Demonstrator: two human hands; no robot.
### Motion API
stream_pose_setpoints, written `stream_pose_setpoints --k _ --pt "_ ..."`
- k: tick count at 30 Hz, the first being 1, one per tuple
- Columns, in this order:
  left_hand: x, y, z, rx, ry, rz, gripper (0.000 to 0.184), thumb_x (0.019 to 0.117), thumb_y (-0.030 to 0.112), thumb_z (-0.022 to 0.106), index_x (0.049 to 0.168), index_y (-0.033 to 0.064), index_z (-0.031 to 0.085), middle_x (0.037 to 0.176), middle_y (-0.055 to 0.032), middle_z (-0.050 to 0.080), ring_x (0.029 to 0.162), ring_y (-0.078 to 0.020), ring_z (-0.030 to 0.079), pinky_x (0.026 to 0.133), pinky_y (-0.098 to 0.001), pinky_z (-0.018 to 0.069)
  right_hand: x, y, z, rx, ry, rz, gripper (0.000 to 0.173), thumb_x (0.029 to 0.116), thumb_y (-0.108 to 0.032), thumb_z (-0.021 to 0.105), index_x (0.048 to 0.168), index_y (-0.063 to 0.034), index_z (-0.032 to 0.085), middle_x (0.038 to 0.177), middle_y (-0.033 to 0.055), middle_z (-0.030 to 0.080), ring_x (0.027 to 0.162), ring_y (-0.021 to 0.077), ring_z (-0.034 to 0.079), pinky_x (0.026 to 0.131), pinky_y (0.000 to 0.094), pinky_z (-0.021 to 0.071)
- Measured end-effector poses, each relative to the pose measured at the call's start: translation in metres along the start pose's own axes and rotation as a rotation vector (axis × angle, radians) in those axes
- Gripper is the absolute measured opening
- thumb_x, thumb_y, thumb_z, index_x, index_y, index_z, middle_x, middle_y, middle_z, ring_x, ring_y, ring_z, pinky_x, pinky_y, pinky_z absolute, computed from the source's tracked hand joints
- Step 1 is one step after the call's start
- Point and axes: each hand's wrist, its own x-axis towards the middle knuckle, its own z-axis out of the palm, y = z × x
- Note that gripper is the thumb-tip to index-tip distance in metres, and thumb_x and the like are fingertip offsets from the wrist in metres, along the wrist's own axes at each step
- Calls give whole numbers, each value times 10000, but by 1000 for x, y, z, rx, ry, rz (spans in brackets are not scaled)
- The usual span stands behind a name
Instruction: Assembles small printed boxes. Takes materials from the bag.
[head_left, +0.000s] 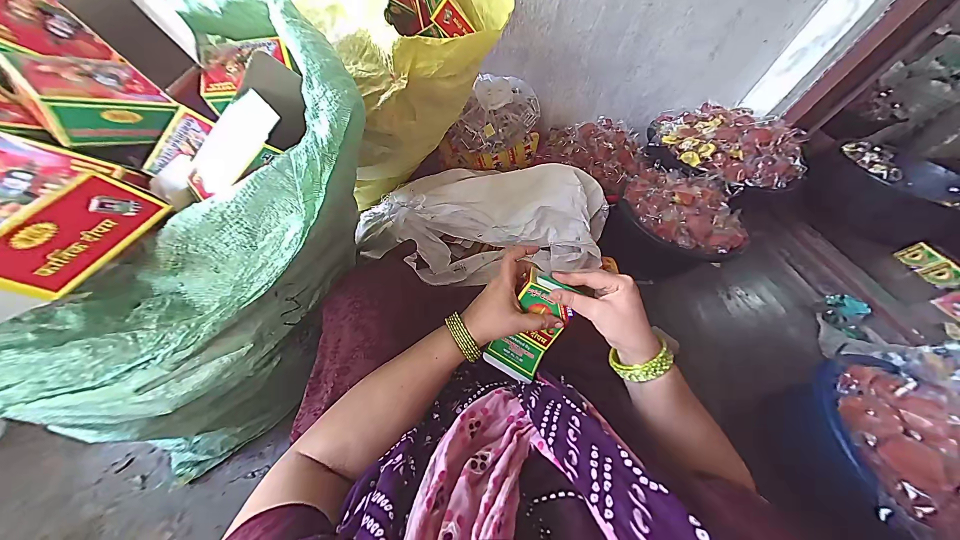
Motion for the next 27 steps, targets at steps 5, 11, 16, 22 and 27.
stream_pose_setpoints --k 5,11,16,22,27 --pt "-1 0 -2 74 -26 7 1148 677 315 961 1532 41 246 1257 -93 651 1068 -153 693 940 -356 608 -3 -2 -1 -111 -31 -90 153 904 -141 783 1024 -50 810 1086 77 779 1083 139 722 987 314 589" --pt "0 -3 4 -102 47 22 1065 689 169 953 1499 4 280 1215 -131 654 1019 -202 710 900 -373 628 -12 -1 7 -305 -70 -202 227 1016 -168 622 1160 -96 781 1170 112 678 1104 138 637 951 268 553" --pt "0 -7 6 -208 82 18 665 815 99 862 1339 -17 470 1174 -144 673 952 -227 727 836 -395 647 -32 13 21 -483 57 -363 316 1065 -64 488 1311 39 658 1266 147 717 1229 243 671 1121 437 509" --pt "3 -7 2 -86 66 -80 328 981 197 698 1240 27 590 1090 -94 715 897 -180 732 805 -374 644 -23 71 -65 -176 331 250 430 1023 -175 597 1401 24 539 1200 139 711 1061 189 704 927 380 591" --pt "5 -8 -1 6 138 -148 231 1063 205 500 1242 106 607 996 -35 711 808 -126 707 731 -333 625 -31 170 -158 -604 203 963 410 1008 -224 643 1348 3 614 1326 212 648 1258 318 609 1089 502 454"
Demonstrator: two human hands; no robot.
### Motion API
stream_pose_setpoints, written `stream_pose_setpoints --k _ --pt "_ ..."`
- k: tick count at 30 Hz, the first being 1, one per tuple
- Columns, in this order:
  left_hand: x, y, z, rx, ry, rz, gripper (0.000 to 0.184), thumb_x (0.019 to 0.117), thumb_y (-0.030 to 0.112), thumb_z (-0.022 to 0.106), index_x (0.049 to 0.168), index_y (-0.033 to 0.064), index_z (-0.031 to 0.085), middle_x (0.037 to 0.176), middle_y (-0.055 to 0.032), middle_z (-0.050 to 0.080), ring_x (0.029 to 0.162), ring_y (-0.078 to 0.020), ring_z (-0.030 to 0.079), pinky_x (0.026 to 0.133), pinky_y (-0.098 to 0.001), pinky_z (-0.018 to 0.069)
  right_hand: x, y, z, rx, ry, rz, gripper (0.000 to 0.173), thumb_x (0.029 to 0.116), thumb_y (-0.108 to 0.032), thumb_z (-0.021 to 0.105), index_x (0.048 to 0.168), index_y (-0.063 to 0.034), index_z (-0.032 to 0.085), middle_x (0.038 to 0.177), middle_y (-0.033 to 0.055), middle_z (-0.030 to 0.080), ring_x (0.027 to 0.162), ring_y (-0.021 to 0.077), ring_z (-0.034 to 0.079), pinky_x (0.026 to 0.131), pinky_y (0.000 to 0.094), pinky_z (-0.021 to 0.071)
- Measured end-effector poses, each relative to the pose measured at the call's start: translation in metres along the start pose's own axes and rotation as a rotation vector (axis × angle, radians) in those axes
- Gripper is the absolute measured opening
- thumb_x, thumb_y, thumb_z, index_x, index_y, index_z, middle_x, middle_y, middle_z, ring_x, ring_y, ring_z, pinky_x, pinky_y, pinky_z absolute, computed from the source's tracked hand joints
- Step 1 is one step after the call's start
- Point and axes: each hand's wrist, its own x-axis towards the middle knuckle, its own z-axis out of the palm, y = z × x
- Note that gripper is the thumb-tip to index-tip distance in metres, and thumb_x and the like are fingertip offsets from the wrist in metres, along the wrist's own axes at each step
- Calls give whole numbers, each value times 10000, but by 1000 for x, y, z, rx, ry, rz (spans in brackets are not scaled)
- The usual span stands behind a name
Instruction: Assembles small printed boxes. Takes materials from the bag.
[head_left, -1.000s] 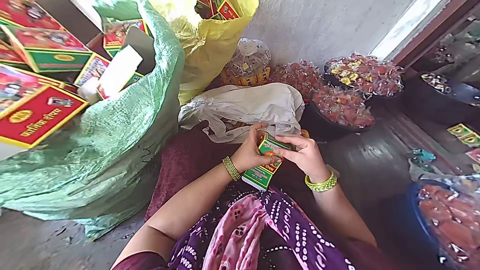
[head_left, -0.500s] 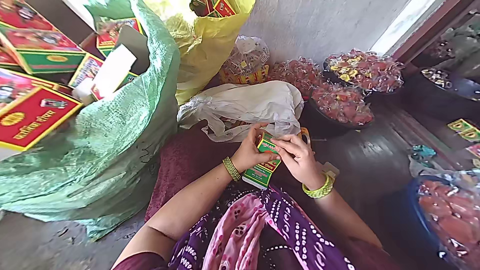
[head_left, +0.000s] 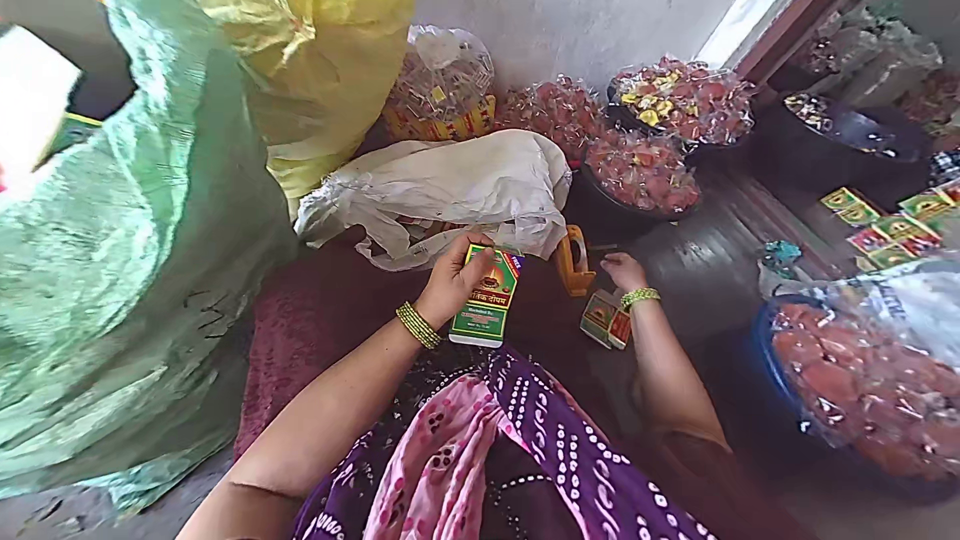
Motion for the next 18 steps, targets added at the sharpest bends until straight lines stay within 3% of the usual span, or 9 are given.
stream_pose_setpoints --k 4,10,14,18 --pt "2 -6 3 67 17 10 246 1078 214 450 1216 105 621 1029 -32 691 825 -110 694 746 -320 616 38 37 27 -12 -142 46 453 1005 -295 666 1353 -10 618 1357 214 626 1298 322 573 1111 507 421" --pt "3 -10 4 81 16 -22 244 1081 228 454 1215 110 621 985 -31 704 811 -117 704 742 -326 622 61 35 41 -1 -126 26 445 913 -272 779 1278 -34 687 1287 185 679 1246 302 618 1102 498 448" --pt "3 -9 3 58 23 -33 232 1081 225 466 1216 111 617 951 -28 714 793 -122 710 733 -326 625 49 23 32 55 -118 100 408 877 -263 818 1215 -51 735 1247 160 707 1225 290 630 1093 498 448" --pt "2 -7 0 64 25 -62 260 1078 266 483 1249 114 606 990 -45 707 823 -137 709 748 -342 626 17 23 25 175 -106 193 363 893 -239 800 1208 -70 737 1240 146 696 1126 244 637 977 466 488"
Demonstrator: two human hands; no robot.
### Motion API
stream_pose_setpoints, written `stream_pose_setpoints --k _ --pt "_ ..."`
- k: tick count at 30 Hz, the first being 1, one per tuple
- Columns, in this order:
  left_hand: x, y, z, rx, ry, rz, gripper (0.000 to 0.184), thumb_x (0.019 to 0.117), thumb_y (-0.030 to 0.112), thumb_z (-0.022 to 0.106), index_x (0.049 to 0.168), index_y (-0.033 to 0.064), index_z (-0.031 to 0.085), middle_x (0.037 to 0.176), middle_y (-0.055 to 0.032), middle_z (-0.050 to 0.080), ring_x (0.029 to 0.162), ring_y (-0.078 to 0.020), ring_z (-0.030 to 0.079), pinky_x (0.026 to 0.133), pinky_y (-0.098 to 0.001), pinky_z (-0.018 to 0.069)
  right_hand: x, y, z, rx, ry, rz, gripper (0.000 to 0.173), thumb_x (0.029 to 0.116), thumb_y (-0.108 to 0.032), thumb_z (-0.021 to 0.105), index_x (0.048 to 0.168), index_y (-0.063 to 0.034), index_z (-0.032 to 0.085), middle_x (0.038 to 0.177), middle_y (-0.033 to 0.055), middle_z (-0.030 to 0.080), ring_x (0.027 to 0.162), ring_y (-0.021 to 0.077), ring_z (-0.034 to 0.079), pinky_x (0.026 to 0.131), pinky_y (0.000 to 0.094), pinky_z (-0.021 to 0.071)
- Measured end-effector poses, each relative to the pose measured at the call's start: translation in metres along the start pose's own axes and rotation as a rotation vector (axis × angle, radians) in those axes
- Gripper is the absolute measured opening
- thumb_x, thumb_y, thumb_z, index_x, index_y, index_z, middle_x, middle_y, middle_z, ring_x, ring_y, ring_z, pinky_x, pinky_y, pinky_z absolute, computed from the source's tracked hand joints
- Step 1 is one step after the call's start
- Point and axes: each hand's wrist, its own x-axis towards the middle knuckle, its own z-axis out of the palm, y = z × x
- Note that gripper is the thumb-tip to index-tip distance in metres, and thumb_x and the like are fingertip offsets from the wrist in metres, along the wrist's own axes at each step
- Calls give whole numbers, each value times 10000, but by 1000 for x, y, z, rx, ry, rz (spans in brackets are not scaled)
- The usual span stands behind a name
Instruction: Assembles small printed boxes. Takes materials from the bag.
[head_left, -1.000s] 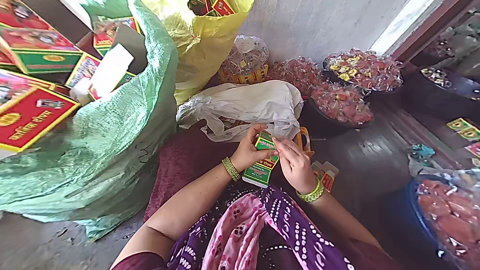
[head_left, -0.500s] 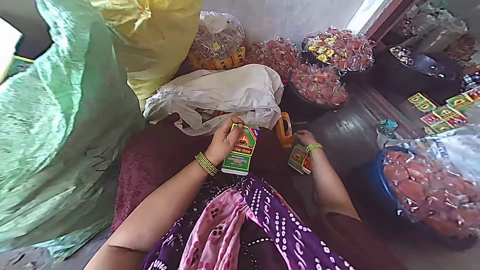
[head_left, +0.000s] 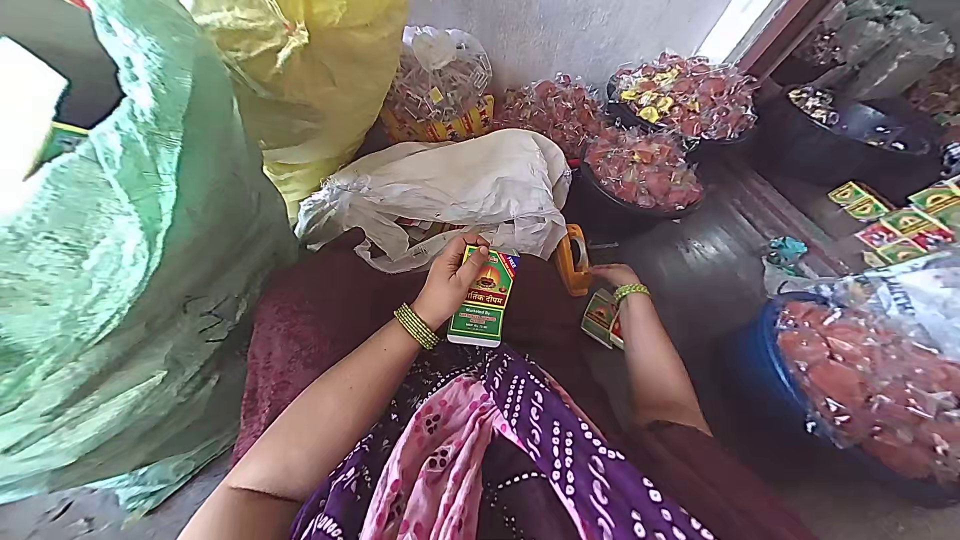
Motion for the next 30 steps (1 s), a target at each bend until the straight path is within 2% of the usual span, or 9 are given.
stream_pose_setpoints --k 4,8,10,13,18,21,24,26,30 --pt "1 0 0 -10 -1 25 261 1075 263 483 1245 108 606 983 -43 707 809 -131 707 736 -334 625 -8 18 11 -26 29 13 438 891 -305 803 1217 -29 706 1136 172 683 933 243 610 855 467 491" --pt "1 -2 0 -26 -9 27 250 1077 253 487 1250 114 605 969 -38 712 801 -130 710 729 -332 628 5 28 19 -87 4 -11 432 948 -335 734 1250 -27 701 1259 200 679 1178 323 627 1026 533 467" --pt "1 -2 -1 -13 -9 22 256 1080 271 488 1256 125 603 960 -35 717 800 -129 714 731 -335 629 4 29 22 -98 41 -57 388 965 -322 717 1212 -23 719 1231 183 699 1186 309 633 1054 519 454" --pt "1 -2 0 -11 -11 27 258 1079 260 481 1257 114 599 970 -44 715 798 -136 713 731 -344 629 -1 24 25 -261 128 -86 354 972 -333 694 1189 -55 728 1225 178 700 1198 327 633 1053 556 459" --pt "0 0 3 -39 -7 4 248 1073 243 504 1270 110 573 973 -57 716 814 -151 720 752 -356 632 -27 8 34 -674 167 69 343 965 -313 604 1191 -82 718 1274 193 684 1221 388 630 957 676 471" --pt "4 0 1 -29 1 20 242 1071 235 509 1258 92 563 1030 -76 704 853 -161 723 785 -370 632 -28 -5 30 -288 53 -250 350 1009 -246 635 1250 6 673 1257 226 671 1203 349 629 1056 549 466" --pt "4 -5 4 27 6 6 232 1068 260 524 1228 106 592 1108 -86 680 882 -172 710 794 -390 624 -85 -46 48 391 -93 -485 292 1011 -201 650 1214 8 646 1176 135 671 1035 199 672 893 371 586" --pt "6 -8 6 71 21 28 233 1064 277 522 1201 111 612 1162 -86 666 940 -170 702 827 -397 620 -135 -80 58 735 -265 -573 245 1006 -145 634 1193 11 662 1258 137 670 1125 237 664 974 420 577" --pt "7 -11 6 136 34 68 305 1083 336 466 1185 99 630 1187 -89 649 1046 -163 666 914 -389 580 -188 -119 81 855 -494 -645 283 1020 -119 560 1212 49 681 1316 172 653 1161 238 642 1006 404 539"
